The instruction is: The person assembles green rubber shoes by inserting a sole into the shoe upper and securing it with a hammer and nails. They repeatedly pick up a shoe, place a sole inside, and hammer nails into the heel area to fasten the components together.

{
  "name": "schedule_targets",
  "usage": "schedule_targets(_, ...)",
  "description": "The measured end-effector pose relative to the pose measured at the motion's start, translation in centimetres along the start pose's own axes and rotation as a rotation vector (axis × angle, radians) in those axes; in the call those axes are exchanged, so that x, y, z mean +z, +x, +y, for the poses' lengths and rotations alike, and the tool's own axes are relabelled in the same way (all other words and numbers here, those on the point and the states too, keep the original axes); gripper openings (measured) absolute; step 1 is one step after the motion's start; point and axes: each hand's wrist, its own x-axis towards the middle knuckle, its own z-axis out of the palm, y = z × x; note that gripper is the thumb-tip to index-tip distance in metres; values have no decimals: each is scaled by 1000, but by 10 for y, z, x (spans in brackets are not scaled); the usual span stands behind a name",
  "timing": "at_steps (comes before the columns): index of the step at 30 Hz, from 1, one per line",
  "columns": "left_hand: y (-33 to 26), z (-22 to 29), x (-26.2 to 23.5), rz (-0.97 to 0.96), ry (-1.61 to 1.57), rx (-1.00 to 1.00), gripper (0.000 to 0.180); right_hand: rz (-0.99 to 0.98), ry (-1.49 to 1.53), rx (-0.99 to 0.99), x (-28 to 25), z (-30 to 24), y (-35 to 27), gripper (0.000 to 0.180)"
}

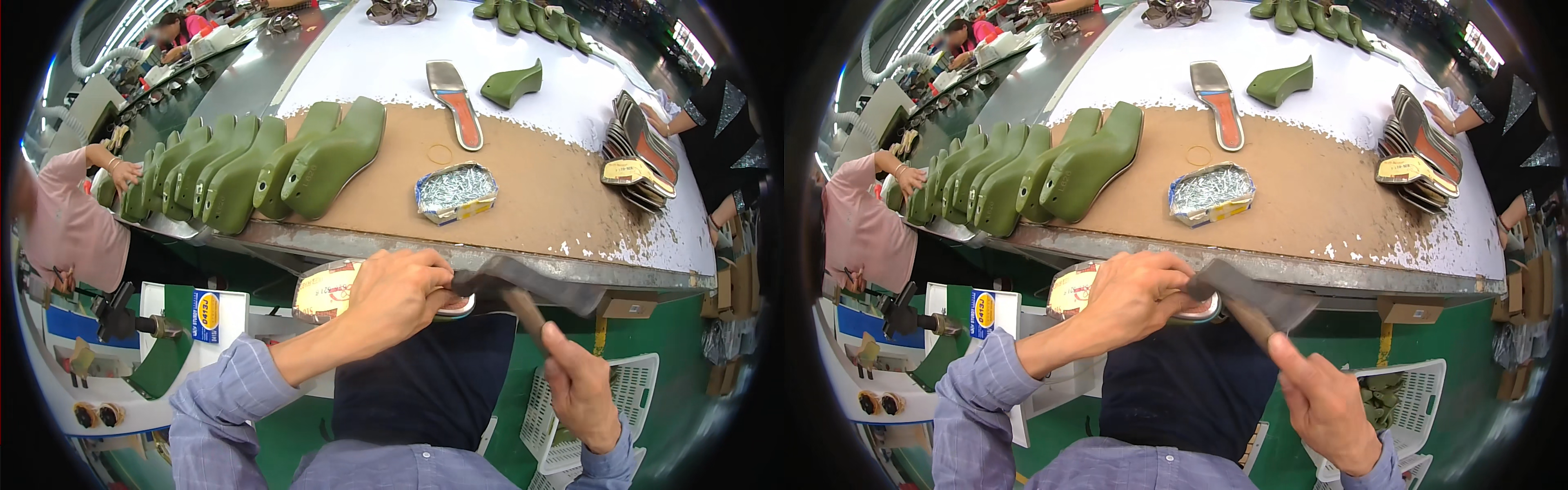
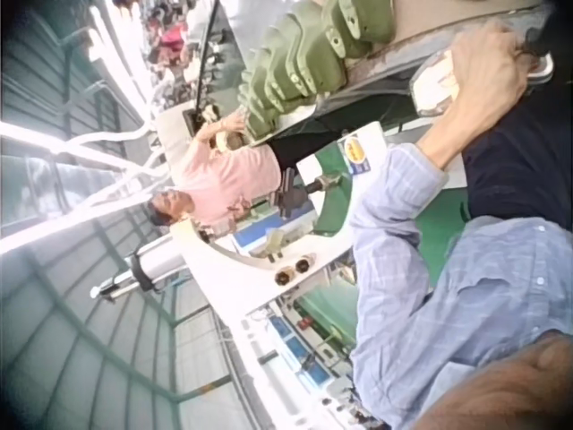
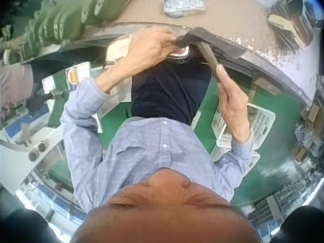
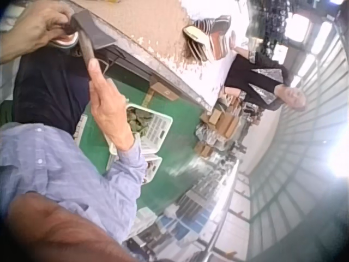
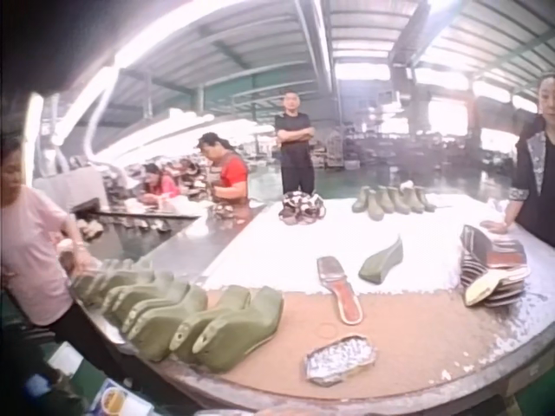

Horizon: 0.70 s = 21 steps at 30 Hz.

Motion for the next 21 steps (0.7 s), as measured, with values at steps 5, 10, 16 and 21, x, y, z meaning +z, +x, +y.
schedule_targets(5, -6, 2, -9, -102, 8, -43, 37, 141, 422, 387, 9, 6, -29, 42)
schedule_targets(10, -14, -7, -28, -194, 348, 75, 60, 249, 985, 931, 29, 12, -50, 51)
schedule_targets(16, -13, 2, -26, -260, 236, -43, 53, 352, 873, 889, 58, 16, -85, 57)
schedule_targets(21, -12, 7, -24, -233, 270, -38, 52, 296, 391, 451, 43, 21, -92, 52)
